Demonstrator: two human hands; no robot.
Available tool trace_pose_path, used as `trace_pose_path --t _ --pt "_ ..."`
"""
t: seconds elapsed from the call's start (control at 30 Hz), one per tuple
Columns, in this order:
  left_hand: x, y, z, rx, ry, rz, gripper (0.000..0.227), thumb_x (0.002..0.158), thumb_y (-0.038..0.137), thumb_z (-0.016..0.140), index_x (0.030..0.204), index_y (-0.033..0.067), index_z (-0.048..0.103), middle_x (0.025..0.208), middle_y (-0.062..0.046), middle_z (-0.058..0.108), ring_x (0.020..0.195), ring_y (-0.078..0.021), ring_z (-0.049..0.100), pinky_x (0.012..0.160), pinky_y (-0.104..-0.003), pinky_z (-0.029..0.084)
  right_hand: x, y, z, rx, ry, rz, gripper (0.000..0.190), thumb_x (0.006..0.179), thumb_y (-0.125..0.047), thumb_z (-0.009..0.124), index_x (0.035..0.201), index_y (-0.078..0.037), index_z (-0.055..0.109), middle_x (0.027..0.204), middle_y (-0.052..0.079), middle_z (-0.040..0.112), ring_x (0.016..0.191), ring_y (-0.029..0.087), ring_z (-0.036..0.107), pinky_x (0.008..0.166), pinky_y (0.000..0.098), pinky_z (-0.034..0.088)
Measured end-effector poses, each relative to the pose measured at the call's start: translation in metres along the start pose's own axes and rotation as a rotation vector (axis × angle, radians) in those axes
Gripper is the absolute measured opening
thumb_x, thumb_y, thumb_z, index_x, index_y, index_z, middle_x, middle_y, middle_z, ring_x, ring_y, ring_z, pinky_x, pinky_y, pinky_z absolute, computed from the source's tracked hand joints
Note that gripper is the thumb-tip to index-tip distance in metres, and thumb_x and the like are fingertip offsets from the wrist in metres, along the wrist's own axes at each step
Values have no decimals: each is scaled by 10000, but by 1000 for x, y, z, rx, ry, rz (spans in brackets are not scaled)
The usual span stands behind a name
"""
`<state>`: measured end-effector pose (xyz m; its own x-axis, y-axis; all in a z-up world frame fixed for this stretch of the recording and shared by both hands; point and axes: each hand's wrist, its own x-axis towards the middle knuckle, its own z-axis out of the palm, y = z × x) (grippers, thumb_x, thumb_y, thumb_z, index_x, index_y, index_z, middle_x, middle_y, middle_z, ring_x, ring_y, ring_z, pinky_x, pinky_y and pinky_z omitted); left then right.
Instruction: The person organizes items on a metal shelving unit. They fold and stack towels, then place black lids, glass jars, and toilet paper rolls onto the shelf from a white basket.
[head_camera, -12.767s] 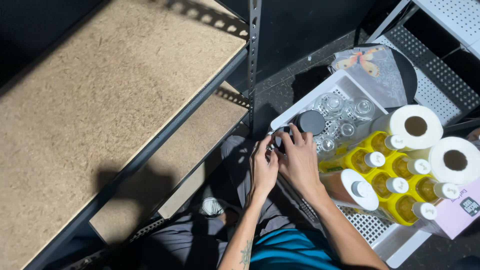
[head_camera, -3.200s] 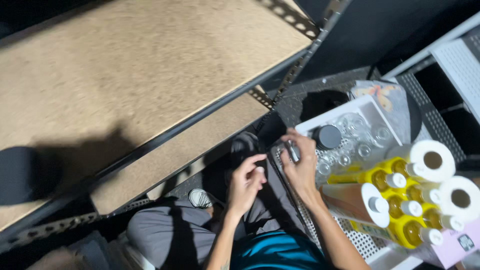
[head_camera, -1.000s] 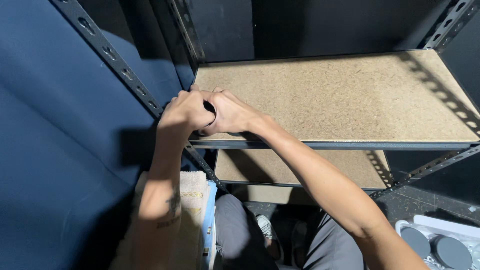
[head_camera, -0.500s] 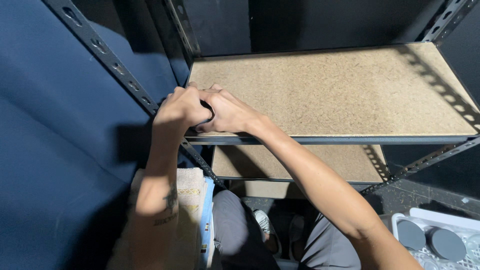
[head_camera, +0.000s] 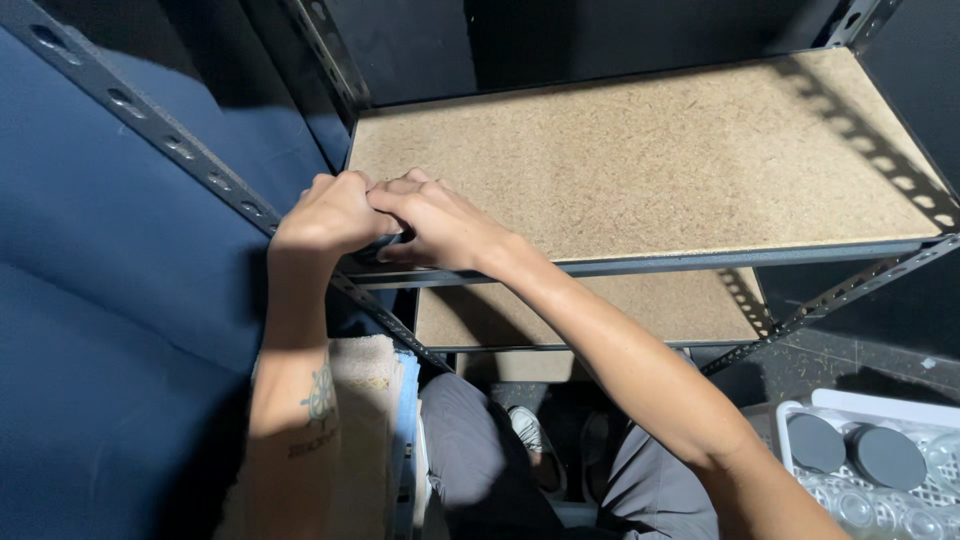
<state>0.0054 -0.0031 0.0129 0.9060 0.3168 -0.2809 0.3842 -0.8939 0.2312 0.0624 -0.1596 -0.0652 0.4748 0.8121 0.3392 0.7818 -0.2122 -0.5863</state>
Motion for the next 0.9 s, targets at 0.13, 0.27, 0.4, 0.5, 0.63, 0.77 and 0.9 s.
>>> trace_pose_path --t 0.13,0.27,0.4,0.5,0.63,0.77,0.9 --pt "-15 17 13 149 242 -23 635 1020 640 526 1515 275 685 1486 -123 711 1488 -342 624 1189 -562 558 -30 -15 -8 -27 206 -161 403 992 -172 869 1346 -118 683 1610 243 591 1499 472 523 1157 610 487" --pt "-62 10 41 -76 514 781 707 963 139 680 1610 -122 563 1605 -325 616 1522 -461 546 1286 -545 404 -122 -50 -14 334 499 -150 416 1126 12 780 1521 -42 661 1614 141 625 1519 351 628 1322 481 578" --pt "-112 85 95 -297 32 1141 675 996 311 783 1581 61 560 1608 -203 634 1485 -387 601 1226 -493 437 -233 -32 5 89 840 -61 217 1174 -143 606 1167 51 704 1228 225 777 1098 398 788 1017 489 623" --pt "-120 137 174 -483 -421 1258 510 1021 284 758 1501 138 669 1516 -147 761 1385 -331 725 1143 -439 515 -327 -3 24 28 929 285 182 1154 -136 636 1046 -39 746 1136 153 815 1000 297 779 943 422 586" --pt "-108 207 293 -560 -685 1185 208 1076 139 634 1225 117 779 1286 -113 864 1120 -312 835 932 -434 604 -448 41 44 -295 946 808 149 1032 -125 690 1101 -72 810 1209 112 850 1166 269 744 1044 458 519" --pt "-96 254 408 -431 -780 991 324 1079 180 672 1378 173 798 1070 -139 862 1112 -388 825 905 -506 648 -499 53 32 -430 918 1112 376 881 70 723 1217 -92 768 1161 170 795 1079 427 655 1003 529 509" --pt "-89 279 473 -291 -744 916 518 1063 255 660 1581 271 661 1169 -164 861 1158 -378 831 924 -536 663 -511 73 25 -549 627 1427 455 878 -37 787 1293 -164 651 1126 113 765 1094 350 571 868 483 438"
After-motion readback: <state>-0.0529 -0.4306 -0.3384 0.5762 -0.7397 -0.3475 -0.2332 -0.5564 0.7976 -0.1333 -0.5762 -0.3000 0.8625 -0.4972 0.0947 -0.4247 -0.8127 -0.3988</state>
